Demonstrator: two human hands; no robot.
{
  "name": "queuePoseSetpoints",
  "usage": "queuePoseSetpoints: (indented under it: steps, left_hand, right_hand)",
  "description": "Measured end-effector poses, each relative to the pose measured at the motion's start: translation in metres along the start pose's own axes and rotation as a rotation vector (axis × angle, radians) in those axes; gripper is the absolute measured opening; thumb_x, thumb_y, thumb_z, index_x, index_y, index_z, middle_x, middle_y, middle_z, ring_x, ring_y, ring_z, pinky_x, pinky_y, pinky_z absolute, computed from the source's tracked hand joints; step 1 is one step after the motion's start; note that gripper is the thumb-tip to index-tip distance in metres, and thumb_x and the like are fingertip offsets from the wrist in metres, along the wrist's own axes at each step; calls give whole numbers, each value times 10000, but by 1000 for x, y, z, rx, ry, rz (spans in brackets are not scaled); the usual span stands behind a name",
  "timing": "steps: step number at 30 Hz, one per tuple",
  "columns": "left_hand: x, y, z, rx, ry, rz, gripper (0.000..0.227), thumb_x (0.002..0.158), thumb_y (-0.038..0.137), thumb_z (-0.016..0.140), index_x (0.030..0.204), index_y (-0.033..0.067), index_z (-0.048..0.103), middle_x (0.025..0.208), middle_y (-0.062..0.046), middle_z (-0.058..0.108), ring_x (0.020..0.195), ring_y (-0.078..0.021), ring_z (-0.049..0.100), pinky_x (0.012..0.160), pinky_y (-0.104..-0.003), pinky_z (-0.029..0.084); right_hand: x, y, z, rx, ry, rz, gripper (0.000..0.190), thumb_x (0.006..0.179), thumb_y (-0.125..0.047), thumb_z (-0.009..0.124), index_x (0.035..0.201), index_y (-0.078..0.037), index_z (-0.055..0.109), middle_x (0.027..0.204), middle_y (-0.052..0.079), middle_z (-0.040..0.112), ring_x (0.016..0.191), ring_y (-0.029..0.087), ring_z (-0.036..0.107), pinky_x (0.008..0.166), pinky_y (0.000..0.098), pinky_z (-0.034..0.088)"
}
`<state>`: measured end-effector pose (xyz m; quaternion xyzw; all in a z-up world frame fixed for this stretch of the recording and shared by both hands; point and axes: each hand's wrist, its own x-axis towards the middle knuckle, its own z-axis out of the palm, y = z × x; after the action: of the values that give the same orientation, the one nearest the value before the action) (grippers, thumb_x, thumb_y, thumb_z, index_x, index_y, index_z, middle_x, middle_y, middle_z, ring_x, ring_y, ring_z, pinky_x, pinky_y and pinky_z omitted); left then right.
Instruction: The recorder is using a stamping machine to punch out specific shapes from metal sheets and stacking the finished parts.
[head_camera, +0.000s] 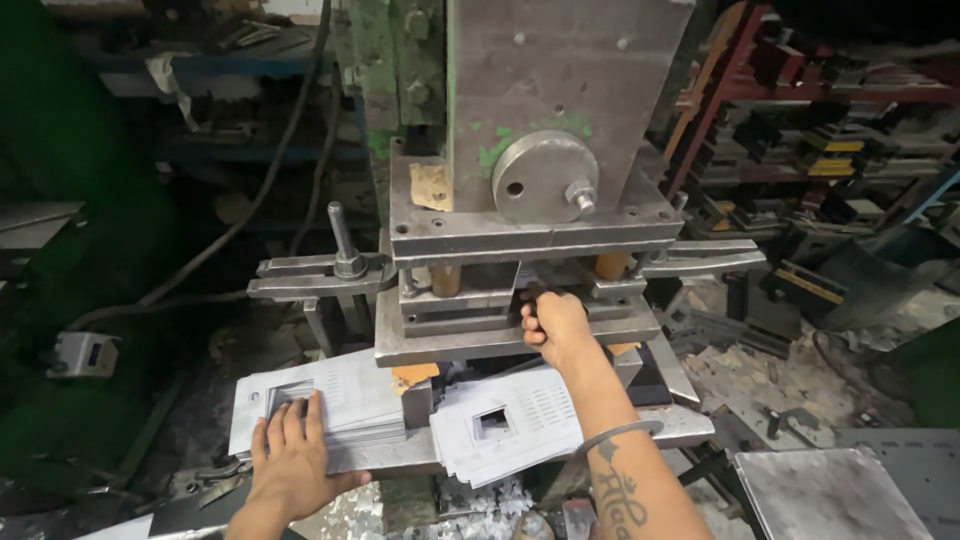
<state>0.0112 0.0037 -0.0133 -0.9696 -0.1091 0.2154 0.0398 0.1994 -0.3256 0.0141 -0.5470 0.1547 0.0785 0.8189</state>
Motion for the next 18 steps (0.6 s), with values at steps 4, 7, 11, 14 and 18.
queuePoseSetpoints:
  steps: [4,7,11,14,18]
  left_hand:
    - [1,-2,1,16,-8,0,1482,706,929,665,1634,50,-84,1683,-188,91,1586,-351,-1,1262,-520,-5]
    - [1,-1,3,28,-4,7,1461,724,936,634,1633,42,-81,1677,-189,105,1582,-354,10,1258,-522,0]
    - [4,-2,8,16,39,6,1389,766,929,568,1627,45,-70,1676,-181,105,1578,-340,21,1256,-515,6]
    - [12,-6,23,0,91,4,1295,823,889,511,1622,39,-53,1672,-178,109,1572,-332,30,1252,-509,6]
    - [21,-9,29,-49,189,15,1076,935,754,425,1604,21,8,1666,-168,121,1563,-307,45,1244,-499,12]
  right_hand:
    - [-11,-5,6,-4,15,5,94,899,30,441,895,33,535,713,110,557,481,125,422,371,278,271]
    - [-15,-4,6,-1,33,-7,148,878,52,387,923,30,526,727,118,566,485,126,427,373,279,276]
    - [-24,-13,15,-41,76,-6,137,920,-21,402,950,19,529,749,115,578,490,132,455,370,275,258]
    - [-17,-18,20,1,93,79,128,958,-103,448,954,-35,556,759,86,585,502,125,480,377,257,242]
    - [-16,-17,8,195,50,121,126,979,-163,503,913,-87,579,764,56,606,556,126,518,422,256,300]
